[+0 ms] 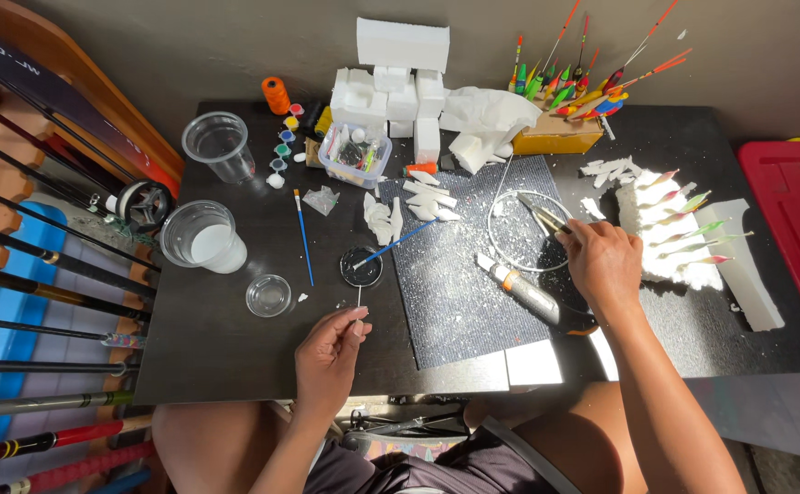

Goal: The person cuts a white plastic tube into short segments using a utility knife, then inserts a small white foam piece into a segment and applies glue to the foam. The person handles paint pots and a brush but does not apply paint in the clip.

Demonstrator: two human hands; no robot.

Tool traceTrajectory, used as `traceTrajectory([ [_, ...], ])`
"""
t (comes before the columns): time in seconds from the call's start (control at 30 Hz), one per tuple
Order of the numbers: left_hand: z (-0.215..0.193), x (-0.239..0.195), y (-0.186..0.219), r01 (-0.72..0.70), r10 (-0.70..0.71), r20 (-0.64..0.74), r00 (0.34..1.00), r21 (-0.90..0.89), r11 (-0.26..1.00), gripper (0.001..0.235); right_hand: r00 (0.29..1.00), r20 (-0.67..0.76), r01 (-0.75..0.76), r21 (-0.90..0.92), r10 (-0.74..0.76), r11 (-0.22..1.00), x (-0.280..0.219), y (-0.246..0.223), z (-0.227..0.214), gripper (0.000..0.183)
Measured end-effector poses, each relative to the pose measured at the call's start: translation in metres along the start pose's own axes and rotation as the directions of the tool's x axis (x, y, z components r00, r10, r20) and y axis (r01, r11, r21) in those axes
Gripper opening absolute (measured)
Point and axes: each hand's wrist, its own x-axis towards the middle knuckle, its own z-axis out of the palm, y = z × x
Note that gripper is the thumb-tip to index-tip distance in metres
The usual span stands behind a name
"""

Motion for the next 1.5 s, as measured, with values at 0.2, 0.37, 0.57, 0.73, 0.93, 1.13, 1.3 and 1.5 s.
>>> traceTrajectory([
  [0.2, 0.002, 0.001, 0.014, 0.002, -0.001, 0.035, 0.999, -0.012, 1.0, 0.029, 0.984, 0.179, -0.118, 0.576, 0.016, 0.809, 0.014, -0.082, -0.089, 0.033],
  [0.37, 0.033, 0.025, 0.042, -0.295, 0.283, 0.103, 0.953, 0.122, 0.948, 0.01, 0.806, 0.505, -0.435, 0.859, -0.308, 0.268, 0.009, -0.145, -0.123, 0.042],
  [0.57, 0.057, 0.069, 0.062, -0.477, 0.428, 0.28, 0.86, 0.139, 0.868, 0.014, 0.873, 0.418, -0.409, 0.908, -0.25, 0.091, 0.025, -0.145, -0.097, 0.017],
  [0.73, 0.09, 0.129, 0.079, -0.605, 0.486, 0.382, 0.786, 0.316, 0.73, 0.024, 0.813, 0.578, -0.575, 0.816, 0.067, -0.051, 0.085, -0.093, -0.072, 0.021],
  [0.93, 0.194, 0.229, 0.086, -0.858, 0.617, 0.616, 0.489, 0.466, 0.214, 0.015, 0.91, 0.406, -0.292, 0.479, 0.086, 0.828, 0.151, -0.053, 0.017, 0.041],
  [1.13, 0.24, 0.292, 0.092, -0.718, -0.022, 0.721, 0.693, 0.687, -0.115, 0.041, 0.871, 0.464, -0.338, 0.325, 0.163, 0.883, 0.161, -0.058, 0.051, 0.038],
  [1.3, 0.235, 0.316, 0.077, -0.73, 0.04, 0.751, 0.659, 0.651, -0.21, 0.045, 0.896, 0.417, -0.313, 0.344, 0.154, 0.885, 0.163, -0.066, 0.046, 0.04],
  [1.5, 0.227, 0.339, 0.073, -0.713, 0.024, 0.733, 0.68, 0.668, -0.214, 0.043, 0.907, 0.395, -0.299, 0.364, 0.145, 0.882, 0.161, -0.066, 0.052, 0.037],
])
